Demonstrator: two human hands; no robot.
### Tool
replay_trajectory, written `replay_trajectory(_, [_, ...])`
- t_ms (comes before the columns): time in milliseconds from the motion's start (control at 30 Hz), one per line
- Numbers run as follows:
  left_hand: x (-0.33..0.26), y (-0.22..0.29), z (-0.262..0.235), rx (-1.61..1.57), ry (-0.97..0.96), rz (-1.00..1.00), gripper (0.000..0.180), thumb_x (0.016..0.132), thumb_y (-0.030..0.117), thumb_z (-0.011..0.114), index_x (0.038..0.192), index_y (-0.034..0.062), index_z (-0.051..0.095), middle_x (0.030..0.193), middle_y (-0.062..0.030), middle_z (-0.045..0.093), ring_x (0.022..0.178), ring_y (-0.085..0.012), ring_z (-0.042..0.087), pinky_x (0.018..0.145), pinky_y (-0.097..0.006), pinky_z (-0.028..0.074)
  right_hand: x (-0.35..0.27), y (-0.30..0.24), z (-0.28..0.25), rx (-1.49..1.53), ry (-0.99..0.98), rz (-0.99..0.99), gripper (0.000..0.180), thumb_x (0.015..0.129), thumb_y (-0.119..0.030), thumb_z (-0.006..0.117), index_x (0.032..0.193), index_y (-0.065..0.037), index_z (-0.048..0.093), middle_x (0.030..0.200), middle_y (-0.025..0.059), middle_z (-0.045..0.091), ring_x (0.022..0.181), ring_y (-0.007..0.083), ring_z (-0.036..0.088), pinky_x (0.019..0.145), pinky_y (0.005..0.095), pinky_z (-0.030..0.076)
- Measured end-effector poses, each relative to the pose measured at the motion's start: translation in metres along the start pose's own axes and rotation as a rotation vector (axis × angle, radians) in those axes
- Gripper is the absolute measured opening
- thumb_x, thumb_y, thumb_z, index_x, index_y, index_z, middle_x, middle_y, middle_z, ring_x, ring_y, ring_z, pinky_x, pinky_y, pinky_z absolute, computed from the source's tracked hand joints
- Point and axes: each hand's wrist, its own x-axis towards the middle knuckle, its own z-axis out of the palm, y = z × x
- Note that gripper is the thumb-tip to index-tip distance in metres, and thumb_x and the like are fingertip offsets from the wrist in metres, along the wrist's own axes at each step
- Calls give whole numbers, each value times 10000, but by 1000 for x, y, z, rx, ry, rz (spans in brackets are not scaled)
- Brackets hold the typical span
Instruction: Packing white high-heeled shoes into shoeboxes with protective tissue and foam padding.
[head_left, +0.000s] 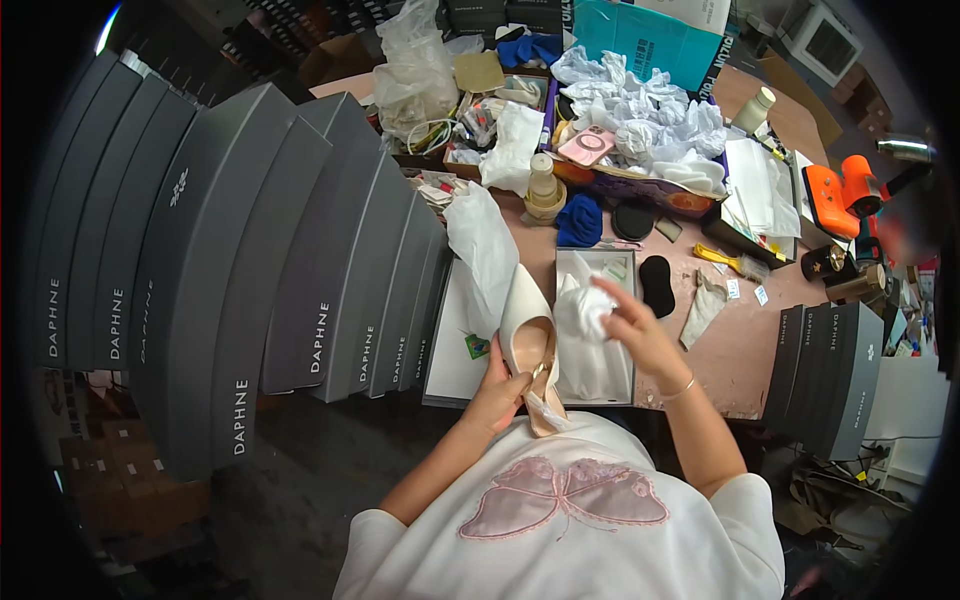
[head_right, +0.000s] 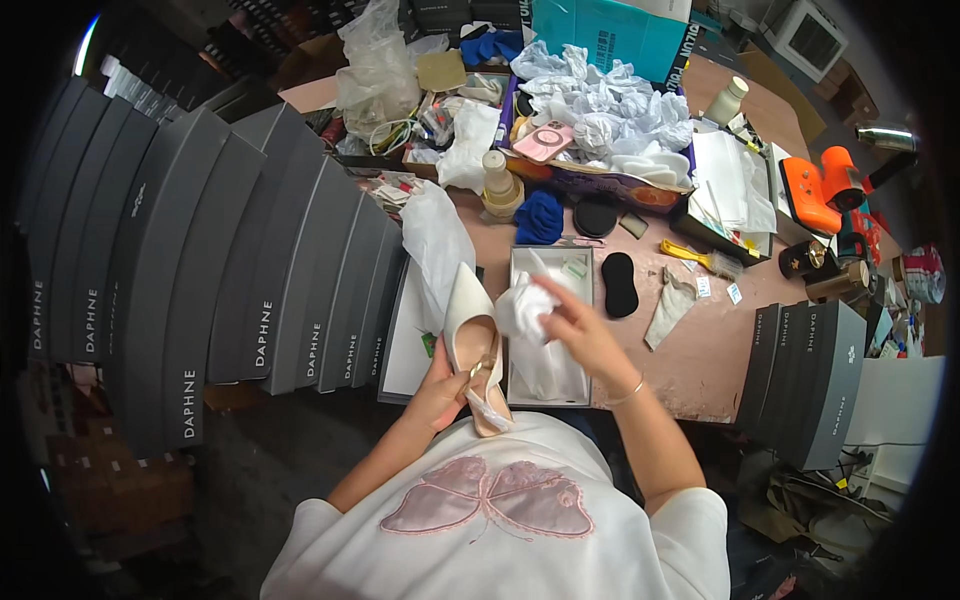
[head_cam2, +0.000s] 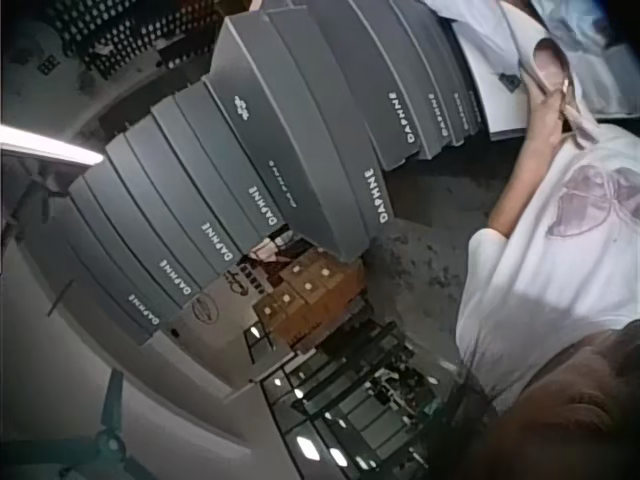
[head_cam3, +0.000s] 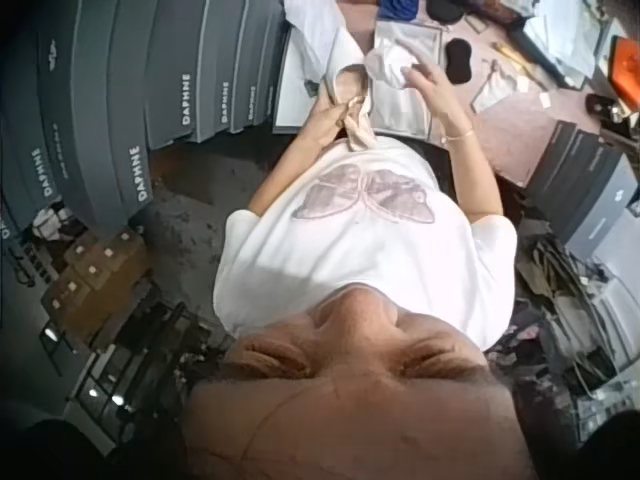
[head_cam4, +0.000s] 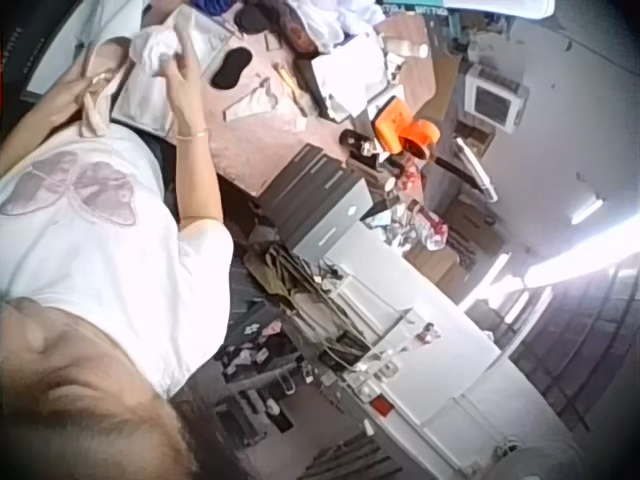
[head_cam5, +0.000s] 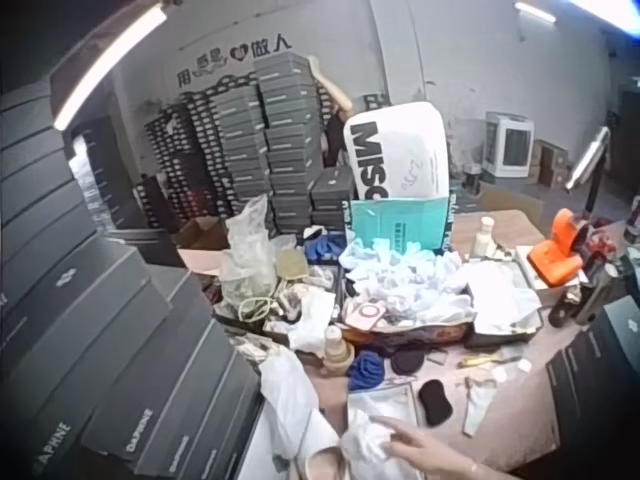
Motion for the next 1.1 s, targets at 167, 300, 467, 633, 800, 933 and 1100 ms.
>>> replay_trajectory(167, [8,-12,3,33,-82,-54,787,870,-57,502,1459,207,52,1338,-90,370,1155,-193,506,878,-316,501,-31,23,31,-484,-69,-67,463,817,-220,708,1205,-33,536,969,112,581,851,200,581,760,302,478])
replay_trajectory(300, [13,-7,14,110,-157,-52,783,883,-13,514,1455,217,32,1345,-101,359,1152,-194,510,852,-327,522,-28,22,27,-877,222,-510,488,756,-219,756,1157,-29,552,1169,163,515,987,321,574,817,390,479])
replay_trajectory(467, [22,-8,13,221,-233,-36,876,844,-26,524,1463,234,-39,1340,-120,356,1189,-215,477,838,-339,531,-18,6,20,-710,15,-332,339,799,-148,710,1079,-13,574,998,151,587,813,290,604,711,360,487])
replay_trajectory(633, [21,-21,7,337,-177,171,953,840,-16,599,1456,138,-112,1306,-140,406,1110,-182,516,894,-295,478,-6,11,19,-684,65,-225,207,815,-137,675,940,6,594,747,146,623,648,283,602,600,340,475])
replay_trajectory(800, [22,-38,-9,253,-187,-34,1061,853,100,658,1443,97,-224,1241,-179,444,1123,-187,484,894,-290,460,-8,4,51,-778,-24,-110,165,758,-52,672,878,0,571,738,150,604,650,306,607,597,376,478])
replay_trajectory(933, [8,-30,18,466,-33,92,1043,798,77,620,1443,33,-198,1303,-242,406,1140,-257,474,964,-295,388,8,30,48,-1030,96,-386,190,681,9,660,828,-8,540,742,133,535,632,290,555,590,376,460])
replay_trajectory(1100, [-2,-42,9,270,55,243,1014,802,81,595,1454,36,-181,1361,-225,375,1241,-245,414,1009,-296,349,26,36,56,-695,-192,-375,854,626,94,588,1415,-9,278,1439,177,321,1350,308,303,1091,351,278])
